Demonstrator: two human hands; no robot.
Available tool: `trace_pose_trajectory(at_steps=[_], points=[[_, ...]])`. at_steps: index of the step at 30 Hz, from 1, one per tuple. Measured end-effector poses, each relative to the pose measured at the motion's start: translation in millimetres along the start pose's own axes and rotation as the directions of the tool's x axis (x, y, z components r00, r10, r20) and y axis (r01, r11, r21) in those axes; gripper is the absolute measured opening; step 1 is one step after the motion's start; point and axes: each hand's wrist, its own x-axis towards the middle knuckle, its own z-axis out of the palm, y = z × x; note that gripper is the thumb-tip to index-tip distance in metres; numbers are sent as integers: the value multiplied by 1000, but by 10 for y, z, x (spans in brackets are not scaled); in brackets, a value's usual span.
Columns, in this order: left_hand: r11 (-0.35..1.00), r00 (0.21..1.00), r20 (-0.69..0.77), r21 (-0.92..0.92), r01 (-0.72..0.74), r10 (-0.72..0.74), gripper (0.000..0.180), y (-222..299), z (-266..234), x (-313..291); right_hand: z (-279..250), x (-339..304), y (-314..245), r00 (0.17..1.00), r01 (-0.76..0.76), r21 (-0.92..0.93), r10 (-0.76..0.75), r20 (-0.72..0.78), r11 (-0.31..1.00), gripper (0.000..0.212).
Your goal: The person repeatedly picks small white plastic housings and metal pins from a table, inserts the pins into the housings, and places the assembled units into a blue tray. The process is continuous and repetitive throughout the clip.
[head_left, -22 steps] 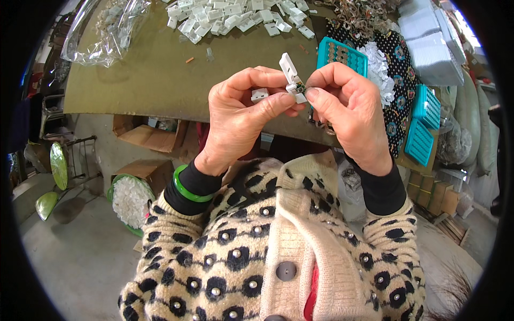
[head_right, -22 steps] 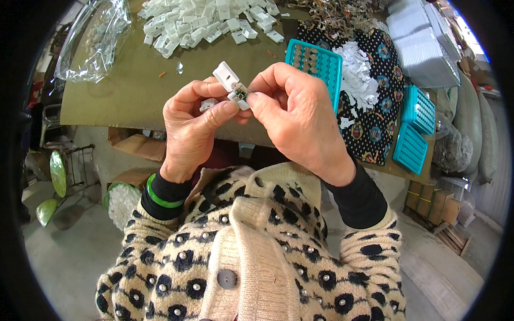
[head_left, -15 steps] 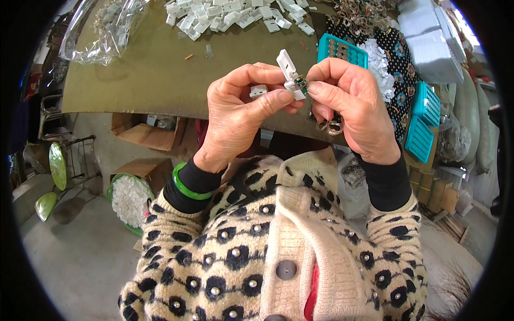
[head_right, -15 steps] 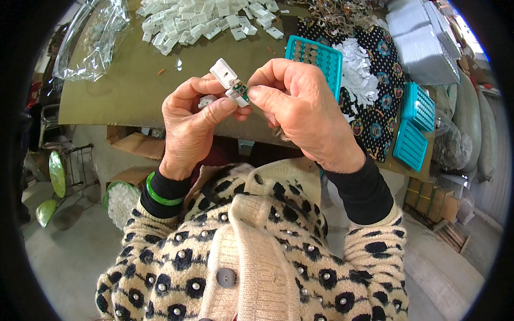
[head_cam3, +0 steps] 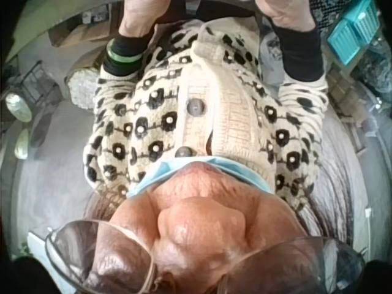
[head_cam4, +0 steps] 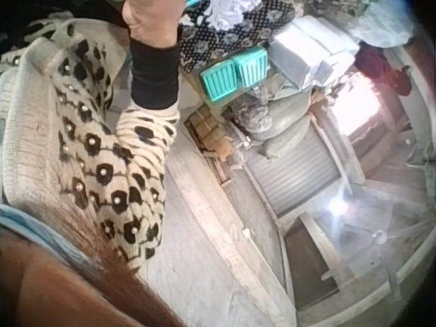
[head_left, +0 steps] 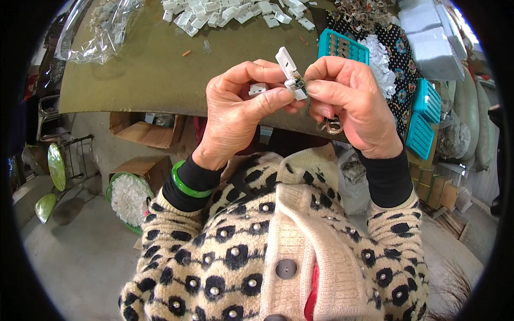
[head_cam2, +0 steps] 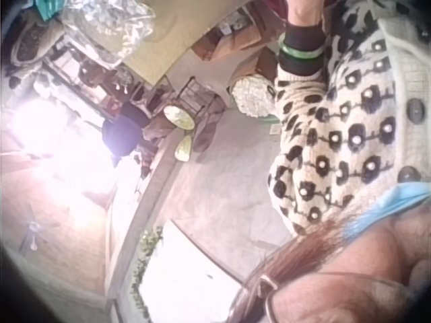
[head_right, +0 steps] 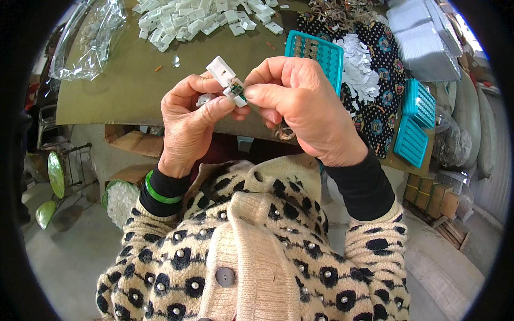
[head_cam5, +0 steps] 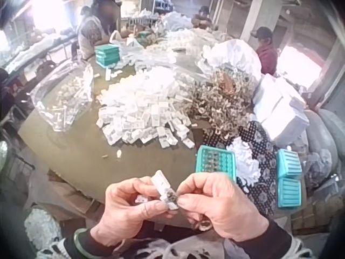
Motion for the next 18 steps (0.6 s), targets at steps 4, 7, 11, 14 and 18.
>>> trace_pose_trajectory(at_steps=[4,7,11,14,18], points=[[990,995,-52,117,-74,80,17,-15,19,22,139,-76,71,960,235,-274,-268,-87,932,3],[985,991,-69,132,-107,117,17,-22,43,37,231,-91,224,892,314,-395,-411,-189,863,3],[996,991,-126,82,-32,43,15,2,63,25,232,23,408,685,494,-678,-724,-83,544,12],[998,988,-157,62,13,-3,14,8,75,30,218,53,477,576,520,-771,-818,0,366,16],[995,977,-202,59,77,-63,16,22,94,32,264,34,536,703,506,-560,-690,-173,656,18]])
